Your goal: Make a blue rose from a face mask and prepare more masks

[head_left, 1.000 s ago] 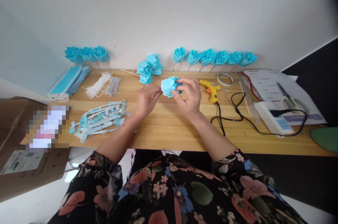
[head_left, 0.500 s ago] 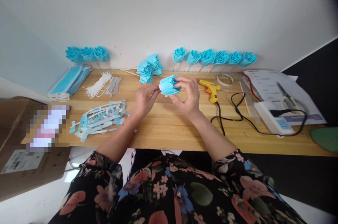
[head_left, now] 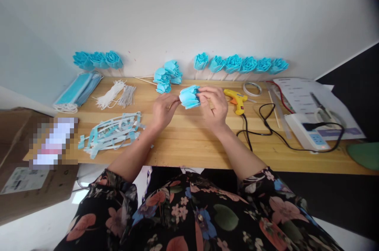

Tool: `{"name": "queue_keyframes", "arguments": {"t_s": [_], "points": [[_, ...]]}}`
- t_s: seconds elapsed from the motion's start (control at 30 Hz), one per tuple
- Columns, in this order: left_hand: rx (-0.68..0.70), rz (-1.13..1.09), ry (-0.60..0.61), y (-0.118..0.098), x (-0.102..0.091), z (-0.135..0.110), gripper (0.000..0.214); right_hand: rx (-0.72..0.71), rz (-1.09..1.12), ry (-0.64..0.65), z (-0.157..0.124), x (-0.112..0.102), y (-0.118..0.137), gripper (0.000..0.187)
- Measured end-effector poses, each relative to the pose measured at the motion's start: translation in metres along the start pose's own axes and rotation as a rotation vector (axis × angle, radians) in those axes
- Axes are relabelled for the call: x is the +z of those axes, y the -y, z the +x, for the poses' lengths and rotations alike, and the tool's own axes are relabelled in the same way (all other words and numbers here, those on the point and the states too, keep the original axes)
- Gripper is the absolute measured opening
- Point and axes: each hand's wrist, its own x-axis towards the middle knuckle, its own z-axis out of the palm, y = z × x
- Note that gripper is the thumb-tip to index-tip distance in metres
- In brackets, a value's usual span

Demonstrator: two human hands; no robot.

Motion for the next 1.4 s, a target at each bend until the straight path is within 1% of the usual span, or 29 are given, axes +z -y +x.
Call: {"name": "queue_keyframes", "arguments": {"t_s": [0.07, 0.13, 0.23, 0.3, 0.4, 0.47, 0.6, 0.73, 0.77, 0.87, 0.93, 1.0, 1.1, 1.17, 1.27, 1.33, 1.4], "points": [[-0.024, 0.005, -0.009, 0.001, -0.001, 0.0, 0.025, 0.041, 0.026, -0.04, 0.001, -0.002, 0.001, 0.017], [-0.039, -0.013, -0.028, 0.002, -0.001, 0.0, 0.024, 0.043, 0.039, -0.049, 0.001, -0.003, 0.001, 0.018], [-0.056, -0.035, -0.042, 0.002, -0.002, 0.0, 0.023, -0.021, 0.021, 0.008, 0.001, -0.002, 0.0, 0.017], [-0.064, -0.031, -0.026, 0.001, -0.002, 0.0, 0.022, -0.051, -0.008, 0.051, 0.0, 0.0, 0.0, 0.022], [-0.054, -0.021, -0.003, -0.002, -0.001, 0.0, 0.021, -0.048, -0.059, 0.074, -0.002, 0.004, 0.001, 0.031], [-0.034, -0.023, -0.002, -0.003, 0.0, -0.001, 0.02, -0.033, -0.085, 0.07, -0.002, 0.006, 0.001, 0.03], [0.007, -0.044, 0.006, -0.003, 0.001, -0.001, 0.019, -0.006, -0.105, 0.056, -0.002, 0.006, 0.002, 0.017], [0.003, -0.045, 0.018, -0.001, 0.001, 0.0, 0.02, -0.022, -0.025, 0.012, -0.001, 0.002, 0.003, 0.005], [-0.001, -0.04, 0.014, 0.0, 0.0, 0.0, 0.021, -0.007, -0.006, -0.003, 0.0, 0.001, 0.003, 0.005], [-0.024, -0.015, -0.002, 0.001, -0.001, 0.001, 0.023, 0.061, 0.014, -0.052, 0.001, -0.003, 0.002, 0.015], [-0.042, -0.006, -0.012, 0.002, -0.002, 0.002, 0.024, 0.054, 0.021, -0.067, 0.001, -0.004, 0.001, 0.018], [-0.045, -0.014, -0.02, 0.003, -0.003, 0.002, 0.025, 0.007, 0.018, -0.044, 0.002, -0.005, 0.0, 0.018], [-0.046, -0.023, -0.012, 0.003, -0.002, 0.002, 0.023, -0.05, -0.031, 0.032, 0.001, -0.002, 0.0, 0.021], [-0.044, -0.022, -0.005, 0.002, -0.001, 0.001, 0.022, -0.057, -0.06, 0.073, -0.001, 0.001, 0.001, 0.027], [-0.025, -0.02, 0.001, 0.001, 0.002, -0.001, 0.023, -0.04, -0.061, 0.096, -0.003, 0.006, 0.004, 0.034], [-0.012, -0.018, 0.007, 0.0, 0.004, -0.001, 0.023, -0.032, -0.058, 0.088, -0.004, 0.008, 0.005, 0.031], [-0.002, -0.02, 0.008, -0.001, 0.004, -0.001, 0.021, -0.042, -0.059, 0.07, -0.004, 0.008, 0.005, 0.024]]}}
